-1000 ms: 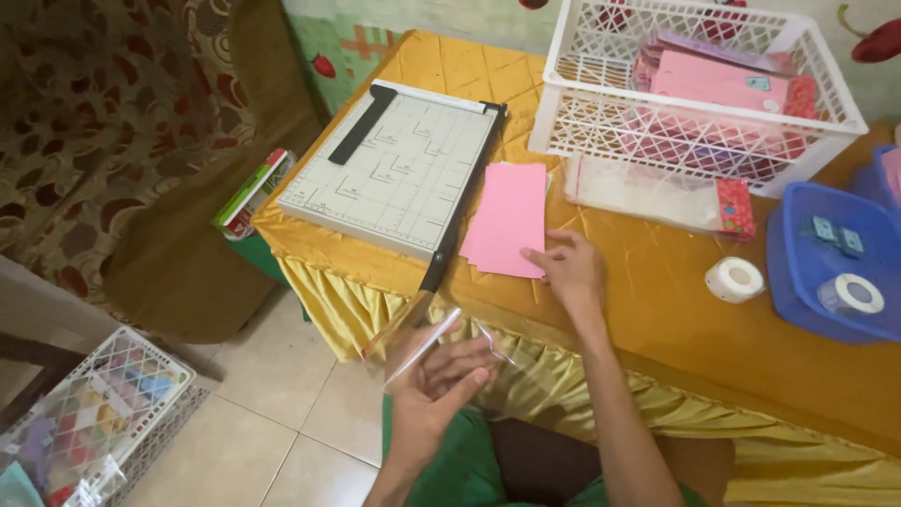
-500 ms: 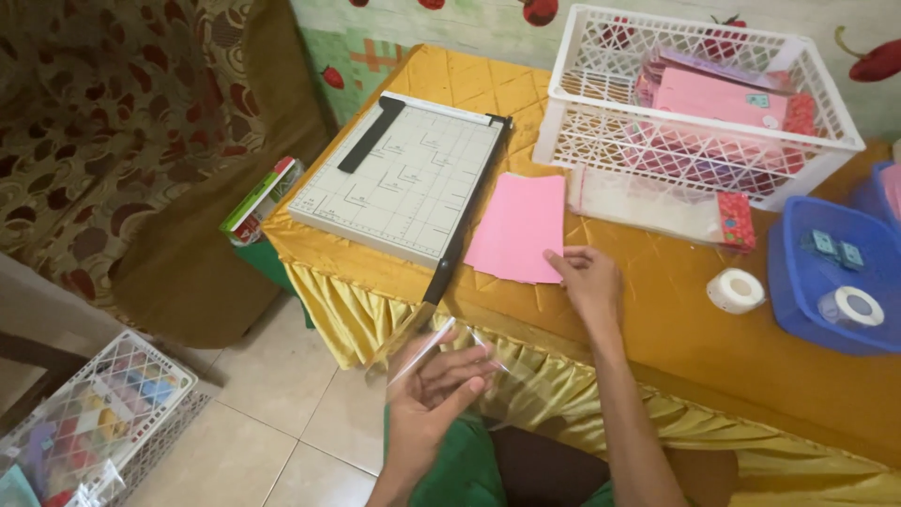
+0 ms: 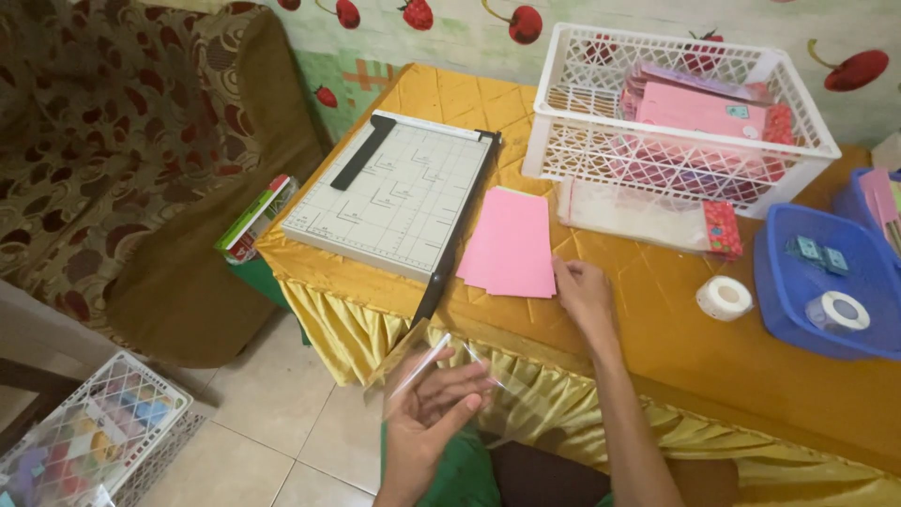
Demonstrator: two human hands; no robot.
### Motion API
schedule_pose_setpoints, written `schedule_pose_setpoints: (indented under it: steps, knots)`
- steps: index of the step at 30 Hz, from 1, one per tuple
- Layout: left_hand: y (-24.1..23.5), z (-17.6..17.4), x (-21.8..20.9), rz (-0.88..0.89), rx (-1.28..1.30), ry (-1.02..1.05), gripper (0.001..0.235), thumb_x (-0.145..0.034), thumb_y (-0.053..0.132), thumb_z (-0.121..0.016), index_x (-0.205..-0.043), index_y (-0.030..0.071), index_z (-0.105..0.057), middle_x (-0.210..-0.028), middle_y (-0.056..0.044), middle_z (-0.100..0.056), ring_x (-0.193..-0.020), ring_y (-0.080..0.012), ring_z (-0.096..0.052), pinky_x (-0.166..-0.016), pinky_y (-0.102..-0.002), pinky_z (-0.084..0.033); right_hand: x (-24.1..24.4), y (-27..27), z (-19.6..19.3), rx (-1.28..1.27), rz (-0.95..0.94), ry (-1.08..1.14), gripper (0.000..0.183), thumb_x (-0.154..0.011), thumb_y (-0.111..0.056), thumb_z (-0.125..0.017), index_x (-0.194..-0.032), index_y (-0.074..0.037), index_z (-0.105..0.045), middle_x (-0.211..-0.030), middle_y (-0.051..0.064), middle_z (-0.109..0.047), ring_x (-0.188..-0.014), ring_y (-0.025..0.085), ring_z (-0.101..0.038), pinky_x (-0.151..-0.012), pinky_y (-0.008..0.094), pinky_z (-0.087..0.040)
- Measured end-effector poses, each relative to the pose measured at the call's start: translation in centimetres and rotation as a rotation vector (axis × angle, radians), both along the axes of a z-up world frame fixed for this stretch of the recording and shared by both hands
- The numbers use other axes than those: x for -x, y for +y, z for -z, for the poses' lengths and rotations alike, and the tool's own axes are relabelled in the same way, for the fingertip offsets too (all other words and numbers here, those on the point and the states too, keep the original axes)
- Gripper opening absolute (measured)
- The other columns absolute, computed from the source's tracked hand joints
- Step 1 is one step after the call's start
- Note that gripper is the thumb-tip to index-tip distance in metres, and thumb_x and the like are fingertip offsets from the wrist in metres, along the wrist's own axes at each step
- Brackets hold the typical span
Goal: The person assembles souvenirs by placing cardstock bookmarks into plastic sleeves, adding decorative stickers, and organizing them into a basket.
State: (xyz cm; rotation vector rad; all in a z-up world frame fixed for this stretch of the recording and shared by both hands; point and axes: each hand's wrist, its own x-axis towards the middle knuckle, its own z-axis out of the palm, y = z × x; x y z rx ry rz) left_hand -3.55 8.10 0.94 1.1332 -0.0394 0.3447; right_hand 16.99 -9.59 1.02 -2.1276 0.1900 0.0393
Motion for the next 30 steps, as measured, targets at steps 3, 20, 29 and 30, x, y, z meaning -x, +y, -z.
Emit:
schedule_pose_setpoints:
  steps: [3, 20, 29, 30]
  knots:
    - [0.1, -0.1, 0.0, 0.017, 0.005, -0.026, 0.046, -0.083, -0.002, -0.078, -0.124, 0.003, -0.059, -0.114, -0.030, -0.079, -0.098, -0.0371, -0.082, -0.082, -0.043, -0.072, 0.7, 0.3, -1.4, 0.055, -0.014, 0.068, 0.057, -0.086, -0.061, -0.066, -0.101, -0.008, -0.078, -0.097, 0.006, -0.078, -0.093, 0.020, -0.070, -0.082, 0.035, -0.047]
    - [0.3, -0.6, 0.8, 0.009, -0.025, -0.022, 0.044, -0.083, 0.000, -0.078, -0.123, 0.002, -0.060, -0.115, -0.029, -0.079, -0.098, -0.0358, -0.083, -0.082, -0.042, -0.072, -1.6, -0.6, 1.3, 0.046, -0.100, 0.022, 0.037, -0.095, -0.042, -0.069, -0.077, -0.011, -0.078, -0.054, 0.002, -0.060, -0.057, 0.013, -0.057, -0.065, 0.030, -0.040]
    - [0.2, 0.2, 0.5, 0.010, -0.056, -0.085, 0.045, -0.084, -0.002, -0.078, -0.125, 0.002, -0.059, -0.116, -0.028, -0.078, -0.098, -0.0354, -0.083, -0.082, -0.042, -0.072, -1.4, -1.3, 2.1, 0.280, -0.154, -0.199, 0.059, -0.105, -0.048, -0.055, -0.064, -0.005, -0.054, -0.074, 0.010, -0.064, -0.072, 0.025, -0.057, -0.071, 0.038, -0.036]
    - [0.1, 0.5, 0.2, 0.008, -0.057, -0.083, 0.045, -0.084, -0.002, -0.078, -0.125, 0.002, -0.059, -0.116, -0.028, -0.078, -0.098, -0.0354, -0.083, -0.082, -0.042, -0.072, -1.2, -1.6, 2.2, 0.278, -0.156, -0.198, 0.059, -0.105, -0.048, -0.055, -0.064, -0.005, -0.054, -0.074, 0.010, -0.064, -0.072, 0.025, -0.057, -0.071, 0.038, -0.036]
